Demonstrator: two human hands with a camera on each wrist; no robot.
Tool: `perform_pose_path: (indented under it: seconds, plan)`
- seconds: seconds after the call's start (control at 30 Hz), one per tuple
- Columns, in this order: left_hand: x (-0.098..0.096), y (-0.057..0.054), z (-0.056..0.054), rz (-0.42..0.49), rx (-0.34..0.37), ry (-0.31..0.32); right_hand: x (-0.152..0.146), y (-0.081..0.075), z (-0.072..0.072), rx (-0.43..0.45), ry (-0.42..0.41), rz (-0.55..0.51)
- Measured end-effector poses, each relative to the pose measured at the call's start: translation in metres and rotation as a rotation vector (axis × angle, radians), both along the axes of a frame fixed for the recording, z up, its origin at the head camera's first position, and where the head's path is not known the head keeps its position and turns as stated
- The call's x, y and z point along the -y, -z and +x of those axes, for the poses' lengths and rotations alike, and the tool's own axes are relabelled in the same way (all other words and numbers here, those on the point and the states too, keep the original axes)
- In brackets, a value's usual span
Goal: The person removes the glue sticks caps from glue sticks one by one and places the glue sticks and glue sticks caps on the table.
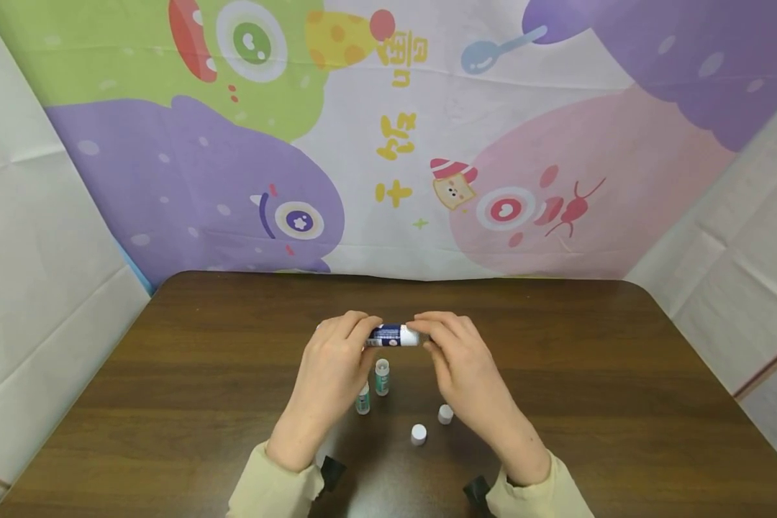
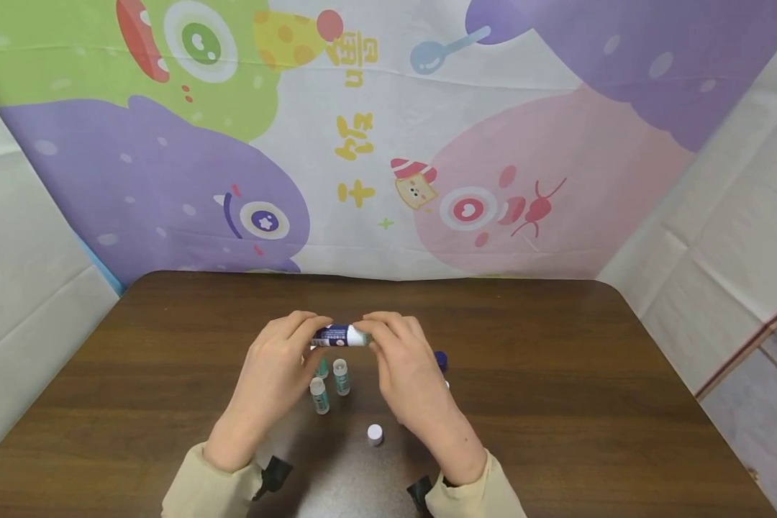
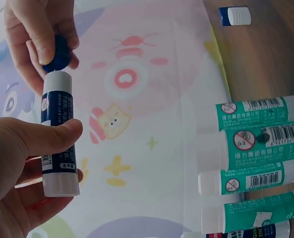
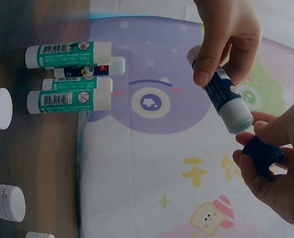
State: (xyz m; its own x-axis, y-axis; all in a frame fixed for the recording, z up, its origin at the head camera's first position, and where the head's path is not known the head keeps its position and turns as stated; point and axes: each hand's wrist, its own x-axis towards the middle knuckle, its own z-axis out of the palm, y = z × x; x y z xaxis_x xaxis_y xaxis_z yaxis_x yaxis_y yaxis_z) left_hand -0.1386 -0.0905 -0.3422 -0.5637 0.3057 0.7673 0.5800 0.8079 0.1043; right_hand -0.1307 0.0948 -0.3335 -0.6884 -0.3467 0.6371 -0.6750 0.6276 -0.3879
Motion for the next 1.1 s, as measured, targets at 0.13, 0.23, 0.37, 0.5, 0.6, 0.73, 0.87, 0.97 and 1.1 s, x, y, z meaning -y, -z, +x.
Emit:
perform_pose_path:
  seconds: [0.13,0.23,0.37,0.5,0.6,0.73,0.87,0.97,1.1]
  plan:
    - [0.001,-0.001,0.002,0.056,0.015,-0.064,0.000,-0.001,0.000,0.045,0.063,-0.037]
    - [0.002,-0.001,0.003,0.127,0.029,-0.112,0.000,0.000,-0.001,0.080,0.109,-0.058]
    - [0.005,-0.002,0.003,0.228,0.063,-0.159,0.000,0.003,-0.004,0.125,0.128,-0.061]
    - [0.010,-0.006,0.002,0.338,0.107,-0.165,0.000,0.007,-0.007,0.203,0.130,-0.037]
    - [0.014,-0.008,0.002,0.419,0.159,-0.151,0.001,0.011,-0.009,0.273,0.139,-0.016]
    - [0.021,-0.006,0.001,0.498,0.222,-0.145,0.002,0.019,-0.014,0.345,0.132,0.017]
    - [0.032,-0.001,-0.003,0.546,0.290,-0.141,0.001,0.025,-0.022,0.374,0.141,0.079]
    - [0.043,0.004,-0.004,0.579,0.380,-0.155,-0.001,0.031,-0.027,0.408,0.159,0.144]
    - [0.057,0.015,-0.001,0.600,0.520,-0.231,-0.003,0.041,-0.029,0.476,0.142,0.230]
